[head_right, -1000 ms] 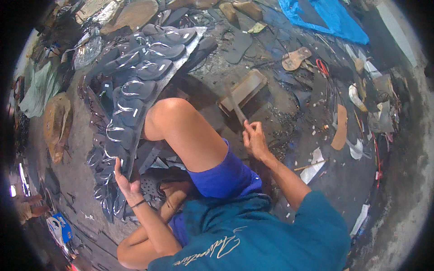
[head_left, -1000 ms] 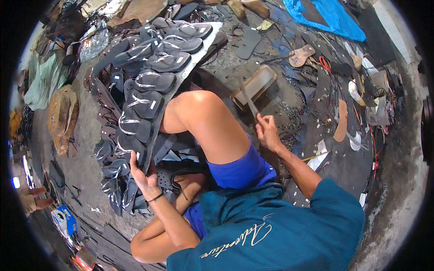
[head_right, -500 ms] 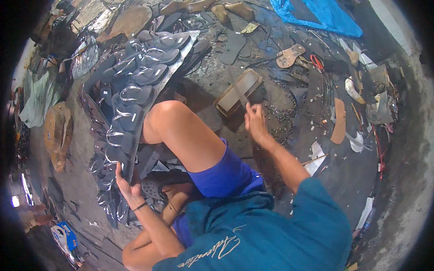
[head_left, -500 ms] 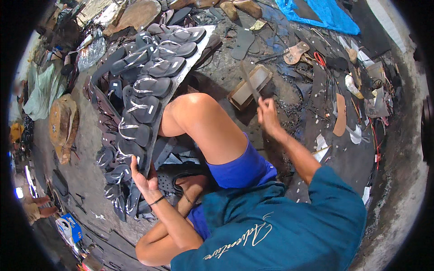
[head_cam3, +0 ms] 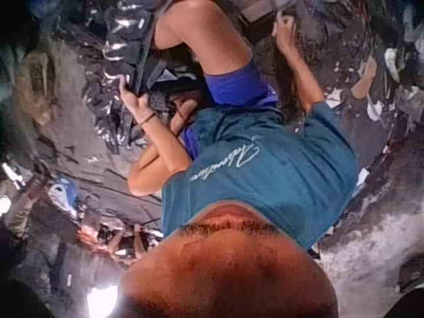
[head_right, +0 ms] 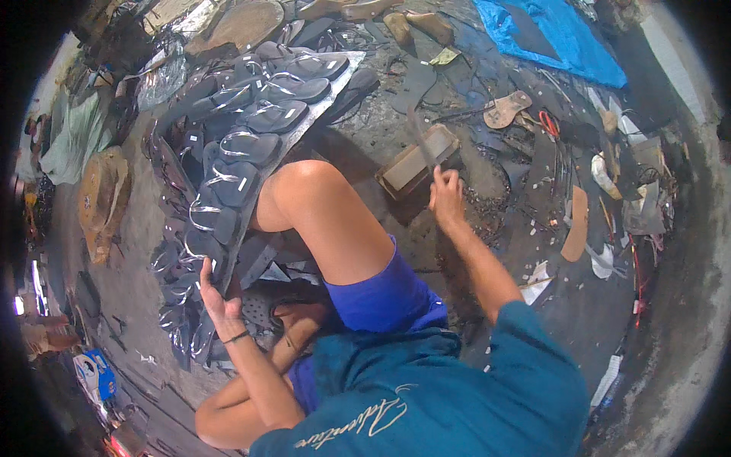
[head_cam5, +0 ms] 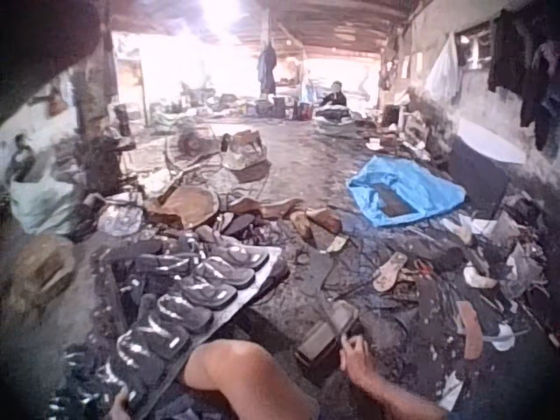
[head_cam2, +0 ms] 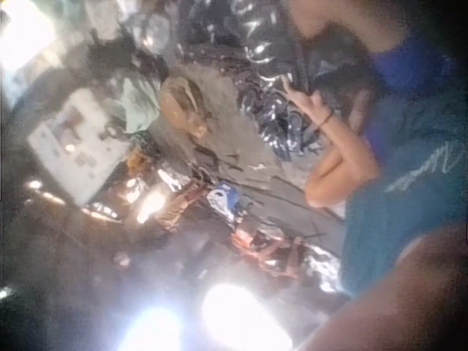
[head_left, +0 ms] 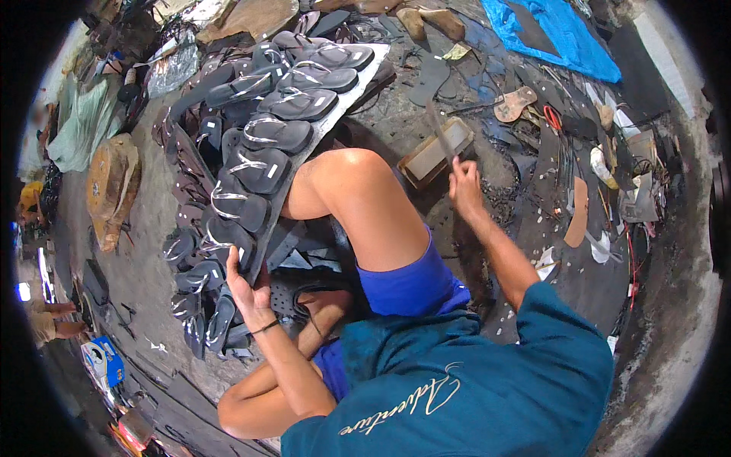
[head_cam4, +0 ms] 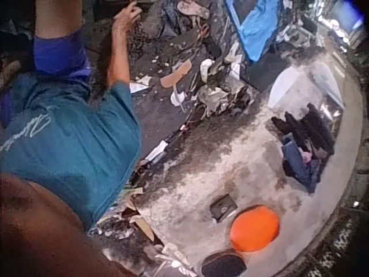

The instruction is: The person sits on the floor and uses a knife to trim the edges of multiple flip-flops and sandals. They handle each item one at a time, scraping and smoothing the soles and straps, then placing the finished pieces aside.

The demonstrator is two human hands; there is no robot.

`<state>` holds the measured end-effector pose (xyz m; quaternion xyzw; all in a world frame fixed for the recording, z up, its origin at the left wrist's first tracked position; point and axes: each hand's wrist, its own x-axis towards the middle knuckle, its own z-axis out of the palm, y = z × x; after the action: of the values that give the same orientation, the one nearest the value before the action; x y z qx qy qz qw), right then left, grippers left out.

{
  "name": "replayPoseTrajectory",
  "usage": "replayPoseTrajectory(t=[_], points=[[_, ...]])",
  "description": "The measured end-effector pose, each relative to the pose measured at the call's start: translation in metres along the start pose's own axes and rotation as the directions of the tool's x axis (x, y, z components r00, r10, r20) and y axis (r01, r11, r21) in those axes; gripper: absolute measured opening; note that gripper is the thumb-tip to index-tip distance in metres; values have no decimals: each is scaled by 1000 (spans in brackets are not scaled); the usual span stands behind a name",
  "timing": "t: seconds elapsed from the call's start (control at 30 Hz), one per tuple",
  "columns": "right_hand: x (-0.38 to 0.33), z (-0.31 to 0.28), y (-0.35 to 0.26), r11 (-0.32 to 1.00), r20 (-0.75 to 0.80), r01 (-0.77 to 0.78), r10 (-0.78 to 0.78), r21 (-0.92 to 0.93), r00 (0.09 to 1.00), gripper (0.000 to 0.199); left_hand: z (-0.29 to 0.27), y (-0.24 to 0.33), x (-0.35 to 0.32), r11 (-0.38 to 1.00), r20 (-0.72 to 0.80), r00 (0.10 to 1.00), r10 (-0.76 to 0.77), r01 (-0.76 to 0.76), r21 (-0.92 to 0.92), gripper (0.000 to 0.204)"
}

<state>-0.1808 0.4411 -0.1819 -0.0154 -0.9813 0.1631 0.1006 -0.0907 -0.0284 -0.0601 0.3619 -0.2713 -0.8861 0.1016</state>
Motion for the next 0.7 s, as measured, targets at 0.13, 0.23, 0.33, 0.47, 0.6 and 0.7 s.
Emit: replayPoseTrajectory(t=[0.13, 0.23, 0.33, 0.47, 0.6, 0.7], points=[[-91, -21, -38, 893, 225, -124, 26, 432, 974, 42, -5, 3, -4, 1000, 46, 999, 4, -3, -21, 20], [-91, -33, -40, 893, 186, -37, -53, 449, 981, 40, 1, 3, -7, 997, -25, 999, 26, -24, 71, 19], [-5, -23, -17, 922, -20, -68, 82, 382, 996, 39, 0, 3, -4, 998, 33, 999, -2, -1, 66, 19], [40, -4, 12, 997, -75, -18, 24, 79, 997, 43, 2, 2, -1, 997, 19, 1000, 20, -21, 68, 18], [-40, -6, -6, 976, 50, -5, -6, 217, 999, 48, 4, -1, -3, 997, -17, 1000, 25, -24, 69, 18], [-104, -27, -35, 900, 140, -5, -63, 437, 988, 42, -9, 3, 2, 997, 4, 1000, 2, -2, 74, 19]])
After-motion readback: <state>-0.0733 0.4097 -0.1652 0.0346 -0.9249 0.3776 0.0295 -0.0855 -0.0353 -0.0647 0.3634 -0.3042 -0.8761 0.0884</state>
